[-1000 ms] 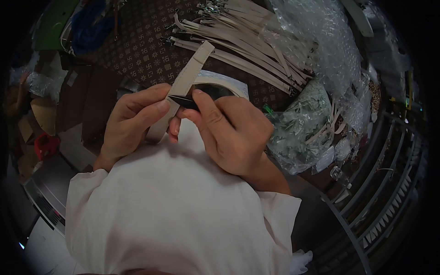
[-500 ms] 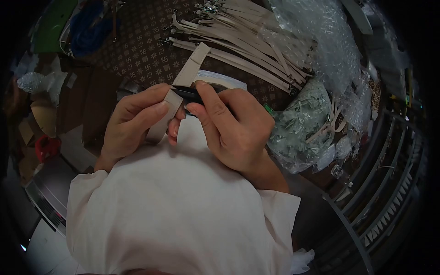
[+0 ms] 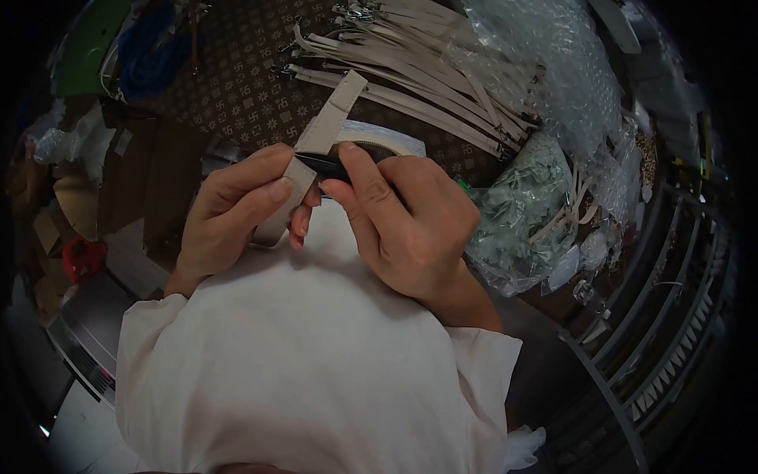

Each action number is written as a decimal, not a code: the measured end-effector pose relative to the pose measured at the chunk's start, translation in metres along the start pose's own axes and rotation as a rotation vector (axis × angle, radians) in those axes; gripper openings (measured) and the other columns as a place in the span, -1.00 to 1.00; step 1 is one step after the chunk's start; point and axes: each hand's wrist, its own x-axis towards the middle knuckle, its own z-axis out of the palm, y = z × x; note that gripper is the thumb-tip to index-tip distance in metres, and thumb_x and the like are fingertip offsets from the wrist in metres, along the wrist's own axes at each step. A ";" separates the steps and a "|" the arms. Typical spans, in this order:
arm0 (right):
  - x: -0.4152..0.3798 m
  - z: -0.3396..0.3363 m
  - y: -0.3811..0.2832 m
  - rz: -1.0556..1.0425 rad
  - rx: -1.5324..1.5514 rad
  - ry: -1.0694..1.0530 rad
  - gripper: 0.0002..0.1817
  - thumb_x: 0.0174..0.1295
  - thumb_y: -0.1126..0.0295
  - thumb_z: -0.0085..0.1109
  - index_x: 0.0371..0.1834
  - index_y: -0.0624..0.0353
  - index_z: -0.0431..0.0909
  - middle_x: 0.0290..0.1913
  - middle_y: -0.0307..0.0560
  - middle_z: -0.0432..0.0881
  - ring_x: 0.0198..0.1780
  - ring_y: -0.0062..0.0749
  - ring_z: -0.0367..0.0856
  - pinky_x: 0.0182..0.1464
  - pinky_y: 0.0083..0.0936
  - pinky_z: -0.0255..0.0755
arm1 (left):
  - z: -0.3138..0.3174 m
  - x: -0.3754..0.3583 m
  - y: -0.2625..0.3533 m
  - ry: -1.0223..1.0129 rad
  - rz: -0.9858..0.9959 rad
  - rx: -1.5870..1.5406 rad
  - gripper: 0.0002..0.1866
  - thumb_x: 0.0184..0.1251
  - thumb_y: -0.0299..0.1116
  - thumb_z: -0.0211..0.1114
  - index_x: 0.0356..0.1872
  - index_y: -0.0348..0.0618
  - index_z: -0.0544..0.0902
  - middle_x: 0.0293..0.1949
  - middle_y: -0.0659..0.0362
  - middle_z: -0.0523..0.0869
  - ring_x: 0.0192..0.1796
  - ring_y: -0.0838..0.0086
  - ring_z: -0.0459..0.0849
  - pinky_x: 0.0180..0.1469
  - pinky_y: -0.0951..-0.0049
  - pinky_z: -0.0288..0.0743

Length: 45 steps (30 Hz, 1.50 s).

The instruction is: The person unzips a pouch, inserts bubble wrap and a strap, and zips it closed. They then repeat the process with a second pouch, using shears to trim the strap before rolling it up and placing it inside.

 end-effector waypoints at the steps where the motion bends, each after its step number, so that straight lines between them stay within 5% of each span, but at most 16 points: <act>1: 0.000 -0.001 0.000 0.001 0.000 0.001 -0.67 -0.15 0.43 0.36 -0.24 0.23 0.61 -0.60 -0.20 0.42 -0.60 -0.44 0.39 -0.61 -0.58 0.25 | 0.000 0.000 0.000 -0.006 0.004 0.019 -0.70 0.35 -0.48 -0.07 0.02 -0.43 0.44 -0.20 0.12 0.47 -0.33 0.59 0.52 -0.29 0.60 0.49; 7: 0.001 -0.003 -0.001 0.047 0.057 -0.014 -0.70 -0.14 0.45 0.35 -0.27 0.26 0.61 -0.60 -0.19 0.42 -0.63 -0.45 0.37 -0.63 -0.59 0.24 | -0.001 0.001 0.001 -0.006 -0.064 -0.077 -0.69 0.36 -0.48 -0.08 0.04 -0.42 0.43 -0.25 0.13 0.52 -0.35 0.59 0.53 -0.29 0.59 0.48; 9: 0.004 -0.005 -0.003 0.232 0.160 -0.002 -0.70 -0.12 0.46 0.34 -0.26 0.29 0.60 -0.61 -0.16 0.42 -0.64 -0.47 0.36 -0.64 -0.61 0.22 | 0.001 0.001 0.001 0.016 -0.037 -0.064 -0.70 0.34 -0.47 -0.09 -0.02 -0.46 0.45 -0.26 0.09 0.52 -0.36 0.57 0.53 -0.34 0.60 0.47; 21: 0.001 0.001 0.002 -0.006 0.058 0.030 -0.68 -0.15 0.45 0.35 -0.25 0.26 0.61 -0.62 -0.17 0.42 -0.63 -0.45 0.39 -0.64 -0.60 0.23 | 0.002 0.000 0.001 0.015 -0.014 -0.010 -0.71 0.35 -0.48 -0.06 0.01 -0.42 0.46 -0.22 0.13 0.50 -0.35 0.60 0.52 -0.30 0.61 0.49; 45: -0.004 0.000 -0.006 0.037 0.052 0.041 -0.65 -0.14 0.45 0.34 -0.21 0.26 0.60 -0.62 -0.17 0.42 -0.63 -0.46 0.38 -0.64 -0.60 0.23 | 0.000 -0.002 0.001 -0.018 0.047 0.045 -0.70 0.33 -0.54 -0.09 0.04 -0.42 0.43 -0.17 0.10 0.48 -0.33 0.57 0.53 -0.29 0.60 0.49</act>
